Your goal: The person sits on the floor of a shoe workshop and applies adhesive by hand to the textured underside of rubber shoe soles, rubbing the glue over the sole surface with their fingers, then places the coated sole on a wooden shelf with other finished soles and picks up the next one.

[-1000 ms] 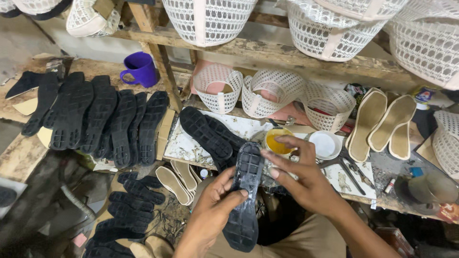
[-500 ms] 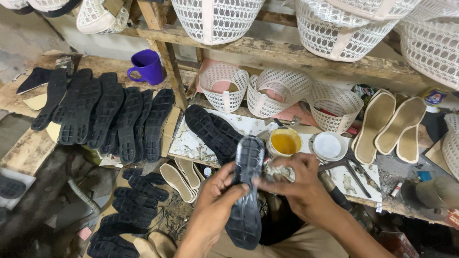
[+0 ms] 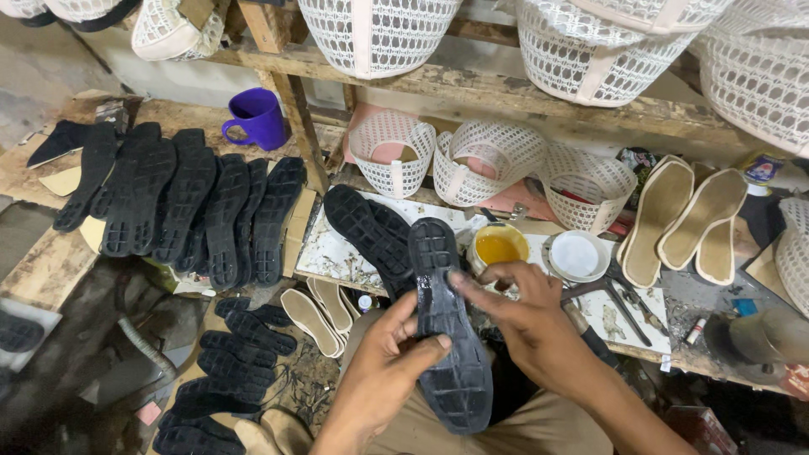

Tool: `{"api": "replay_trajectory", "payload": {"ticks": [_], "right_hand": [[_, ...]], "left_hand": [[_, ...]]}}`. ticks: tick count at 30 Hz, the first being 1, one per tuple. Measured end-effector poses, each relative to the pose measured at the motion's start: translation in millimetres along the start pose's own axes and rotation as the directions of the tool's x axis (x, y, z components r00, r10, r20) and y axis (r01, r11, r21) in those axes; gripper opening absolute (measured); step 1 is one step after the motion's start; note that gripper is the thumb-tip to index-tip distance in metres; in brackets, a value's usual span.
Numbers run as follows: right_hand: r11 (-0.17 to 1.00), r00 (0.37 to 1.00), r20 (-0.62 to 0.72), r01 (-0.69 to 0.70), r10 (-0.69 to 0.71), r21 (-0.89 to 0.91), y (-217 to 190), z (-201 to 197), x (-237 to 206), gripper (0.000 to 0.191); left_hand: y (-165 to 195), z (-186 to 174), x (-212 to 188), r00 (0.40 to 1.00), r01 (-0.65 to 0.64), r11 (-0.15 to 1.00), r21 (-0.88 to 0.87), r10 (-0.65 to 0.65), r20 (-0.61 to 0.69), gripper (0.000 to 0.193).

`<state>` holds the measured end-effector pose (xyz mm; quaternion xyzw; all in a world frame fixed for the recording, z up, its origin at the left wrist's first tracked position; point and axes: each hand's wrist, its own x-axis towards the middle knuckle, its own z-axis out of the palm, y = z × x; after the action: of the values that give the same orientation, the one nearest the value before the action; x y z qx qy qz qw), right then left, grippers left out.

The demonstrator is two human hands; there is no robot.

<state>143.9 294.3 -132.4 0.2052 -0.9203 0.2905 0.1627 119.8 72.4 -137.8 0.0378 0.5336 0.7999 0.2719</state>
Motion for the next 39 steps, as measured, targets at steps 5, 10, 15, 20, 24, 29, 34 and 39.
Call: {"api": "replay_trajectory", "payload": {"ticks": [5, 10, 15, 20, 24, 29, 34, 39], "right_hand": [[0.987, 0.996, -0.050, -0.078, 0.071, -0.140, 21, 2, 8, 0.047], [0.840, 0.973, -0.050, -0.219, 0.224, -0.497, 56, 21, 28, 0.042], [0.817, 0.960, -0.110, -0.278, 0.258, -0.506, 60, 23, 32, 0.040], [0.941, 0.941, -0.011, -0.339, 0.338, -0.027, 40, 9, 29, 0.035], [0.842, 0.975, 0.111, -0.224, 0.195, 0.491, 21, 1, 17, 0.039], [0.950, 0.997, -0.075, 0.028, -0.005, 0.312, 12, 5, 10, 0.040], [0.942, 0.998, -0.058, -0.011, 0.032, 0.336, 8, 14, 5, 0.048], [0.906, 0.993, -0.112, 0.015, 0.036, 0.423, 3, 15, 0, 0.038]], "left_hand": [[-2, -14, 1, 0.986, -0.029, 1.000, 0.005, 0.029, -0.163, 0.053], [-15, -16, -5, 0.990, 0.030, 0.996, 0.087, -0.018, -0.137, 0.074], [-27, -22, -8, 0.993, -0.068, 0.997, 0.040, 0.072, -0.095, 0.080], [-27, -27, -6, 0.991, 0.046, 0.999, 0.006, -0.045, -0.128, 0.082], [-24, -16, -1, 0.999, 0.009, 0.998, -0.055, -0.007, 0.031, 0.073], [-14, -7, -3, 1.000, 0.022, 0.999, -0.049, -0.022, 0.014, 0.072], [-7, -11, -7, 1.000, 0.026, 1.000, -0.008, -0.026, 0.015, 0.070], [-3, -13, -10, 0.990, -0.139, 0.983, -0.117, 0.137, -0.024, 0.063]]}}
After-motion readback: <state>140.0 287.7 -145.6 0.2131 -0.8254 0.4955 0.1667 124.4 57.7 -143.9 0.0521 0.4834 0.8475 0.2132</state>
